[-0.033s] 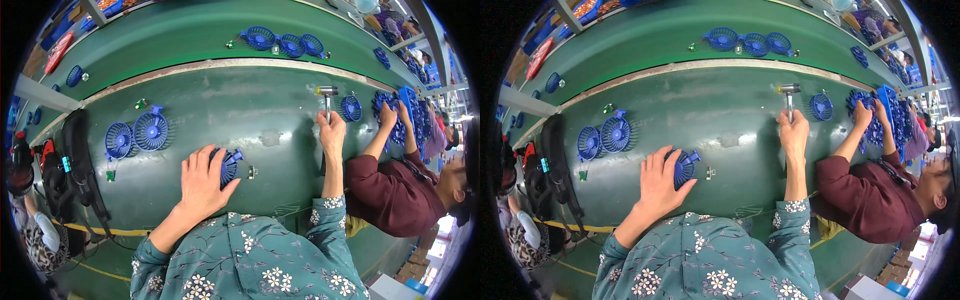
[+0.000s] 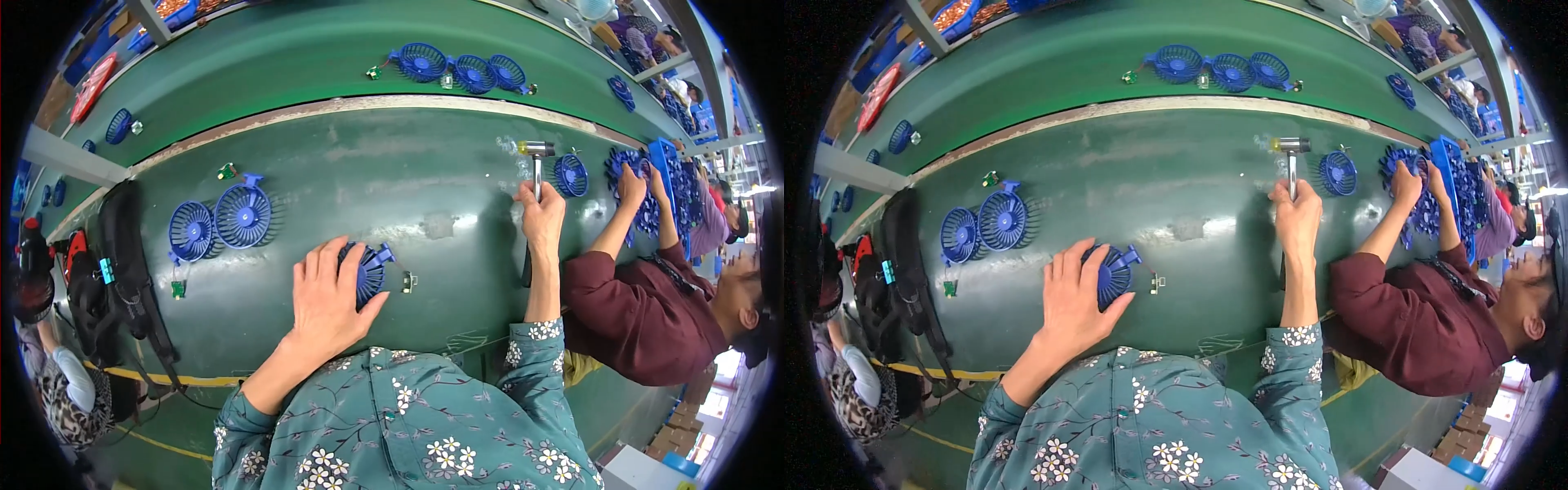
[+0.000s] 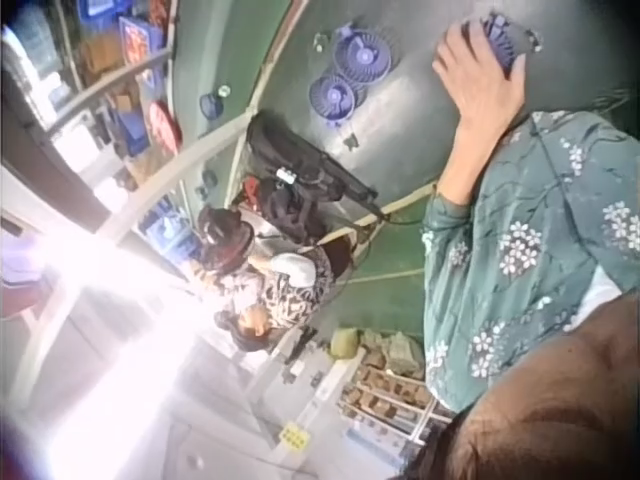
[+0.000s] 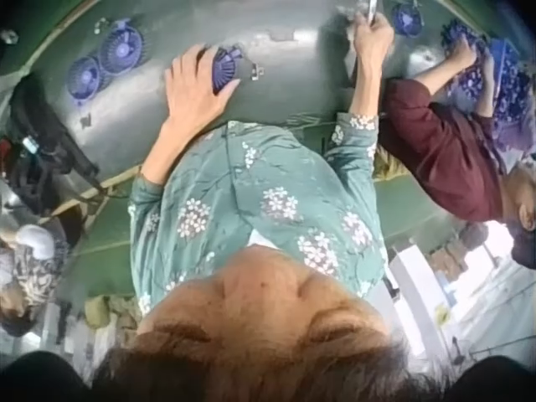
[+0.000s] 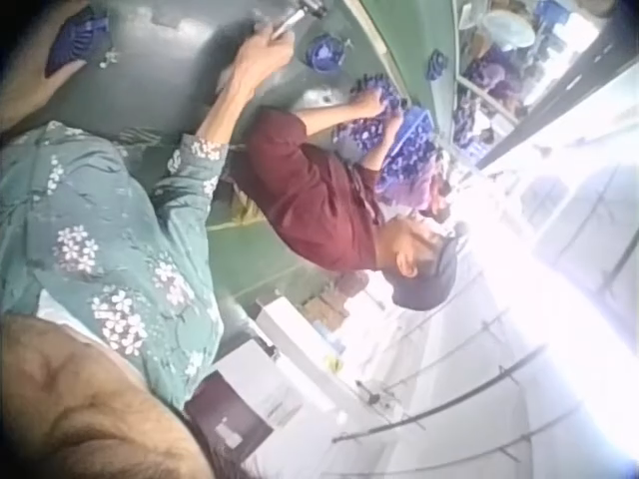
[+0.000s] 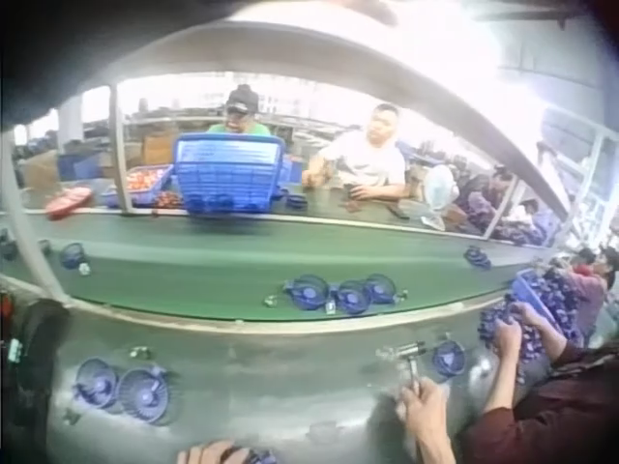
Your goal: The person assembles fan casings by fitting parts together, tapping them with a small mallet, and placing the assembled casings onto a conveyor belt.
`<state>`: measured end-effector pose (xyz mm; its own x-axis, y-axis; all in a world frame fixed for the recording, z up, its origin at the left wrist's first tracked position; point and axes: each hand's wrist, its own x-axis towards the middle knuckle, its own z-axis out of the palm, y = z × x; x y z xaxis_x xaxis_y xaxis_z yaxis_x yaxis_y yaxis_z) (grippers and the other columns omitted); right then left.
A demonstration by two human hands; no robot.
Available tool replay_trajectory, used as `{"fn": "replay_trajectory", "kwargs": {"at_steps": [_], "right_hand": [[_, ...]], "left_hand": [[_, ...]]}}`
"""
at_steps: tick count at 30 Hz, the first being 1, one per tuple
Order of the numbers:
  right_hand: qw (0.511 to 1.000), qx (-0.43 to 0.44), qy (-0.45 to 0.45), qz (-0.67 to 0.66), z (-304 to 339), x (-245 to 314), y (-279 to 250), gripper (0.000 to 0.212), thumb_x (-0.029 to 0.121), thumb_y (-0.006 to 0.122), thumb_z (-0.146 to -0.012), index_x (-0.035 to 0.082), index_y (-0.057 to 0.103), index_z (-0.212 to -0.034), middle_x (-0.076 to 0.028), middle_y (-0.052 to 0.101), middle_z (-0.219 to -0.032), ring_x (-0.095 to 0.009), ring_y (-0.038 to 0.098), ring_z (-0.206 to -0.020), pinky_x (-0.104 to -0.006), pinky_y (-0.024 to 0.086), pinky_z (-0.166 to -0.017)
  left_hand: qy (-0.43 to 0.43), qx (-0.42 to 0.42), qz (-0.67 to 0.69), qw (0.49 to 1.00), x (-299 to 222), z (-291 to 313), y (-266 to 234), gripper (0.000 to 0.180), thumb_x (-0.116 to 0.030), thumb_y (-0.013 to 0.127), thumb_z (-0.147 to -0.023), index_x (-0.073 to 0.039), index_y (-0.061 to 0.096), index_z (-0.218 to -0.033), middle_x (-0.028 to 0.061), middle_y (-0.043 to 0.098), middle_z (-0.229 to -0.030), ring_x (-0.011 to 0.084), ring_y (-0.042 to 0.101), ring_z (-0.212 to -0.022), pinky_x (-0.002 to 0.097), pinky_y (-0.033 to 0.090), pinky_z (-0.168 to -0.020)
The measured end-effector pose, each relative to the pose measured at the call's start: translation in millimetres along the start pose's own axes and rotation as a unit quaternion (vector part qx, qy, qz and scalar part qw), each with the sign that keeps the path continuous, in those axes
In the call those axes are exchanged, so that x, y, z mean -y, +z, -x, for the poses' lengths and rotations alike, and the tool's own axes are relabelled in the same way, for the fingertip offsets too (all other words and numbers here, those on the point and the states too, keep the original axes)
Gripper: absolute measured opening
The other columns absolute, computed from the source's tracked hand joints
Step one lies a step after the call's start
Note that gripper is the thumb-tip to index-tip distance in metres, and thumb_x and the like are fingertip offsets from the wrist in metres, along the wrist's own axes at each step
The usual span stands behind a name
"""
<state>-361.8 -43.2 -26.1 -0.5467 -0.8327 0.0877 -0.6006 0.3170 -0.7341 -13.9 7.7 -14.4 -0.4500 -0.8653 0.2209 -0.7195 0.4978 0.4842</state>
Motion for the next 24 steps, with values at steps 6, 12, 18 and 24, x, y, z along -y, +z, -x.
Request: {"fn": "replay_trajectory", "kwargs": {"at_steps": [6,12,18,24], "right_hand": [[0.993,0.039,0.106,-0.029,2,-2,0,0.019,0.015,0.064,-0.088,-0.001,0.070,-0.096,-0.009,0.072,-0.077,-0.017,0.063,-0.068,-0.0337,0.049,-0.066],[0.993,0.033,-0.008,0.115,4,11,11,0.023,0.018,0.068,-0.085,-0.004,0.069,-0.093,-0.019,0.068,-0.076,-0.028,0.067,-0.072,-0.0378,0.049,-0.068],[0.991,0.069,-0.034,0.106,19,8,5,0.020,0.015,0.070,-0.084,-0.004,0.066,-0.088,-0.017,0.066,-0.070,-0.025,0.061,-0.060,-0.0374,0.046,-0.057],[0.912,0.210,0.156,-0.316,59,58,6,0.011,0.006,0.065,-0.090,-0.001,0.061,-0.098,-0.008,0.068,-0.081,-0.002,0.034,-0.038,-0.0205,0.023,-0.033]], "left_hand": [[-0.003,0.014,0.001,1.000,-1,0,1,0.074,-0.024,0.080,-0.068,-0.002,0.045,-0.129,0.0197,0.044,-0.131,0.0390,0.046,-0.114,0.0490,0.038,-0.091],[-0.007,0.019,-0.005,1.000,1,1,-5,0.074,-0.023,0.080,-0.068,-0.002,0.045,-0.130,0.0196,0.044,-0.132,0.0392,0.046,-0.113,0.0489,0.038,-0.091],[-0.008,0.018,-0.026,0.999,0,0,-6,0.075,-0.025,0.080,-0.067,-0.002,0.045,-0.129,0.0201,0.045,-0.130,0.0388,0.047,-0.111,0.0487,0.038,-0.090],[-0.006,0.008,0.012,1.000,8,-6,-4,0.071,-0.022,0.079,-0.067,-0.002,0.048,-0.128,0.0204,0.047,-0.128,0.0379,0.048,-0.111,0.0471,0.040,-0.090]]}}
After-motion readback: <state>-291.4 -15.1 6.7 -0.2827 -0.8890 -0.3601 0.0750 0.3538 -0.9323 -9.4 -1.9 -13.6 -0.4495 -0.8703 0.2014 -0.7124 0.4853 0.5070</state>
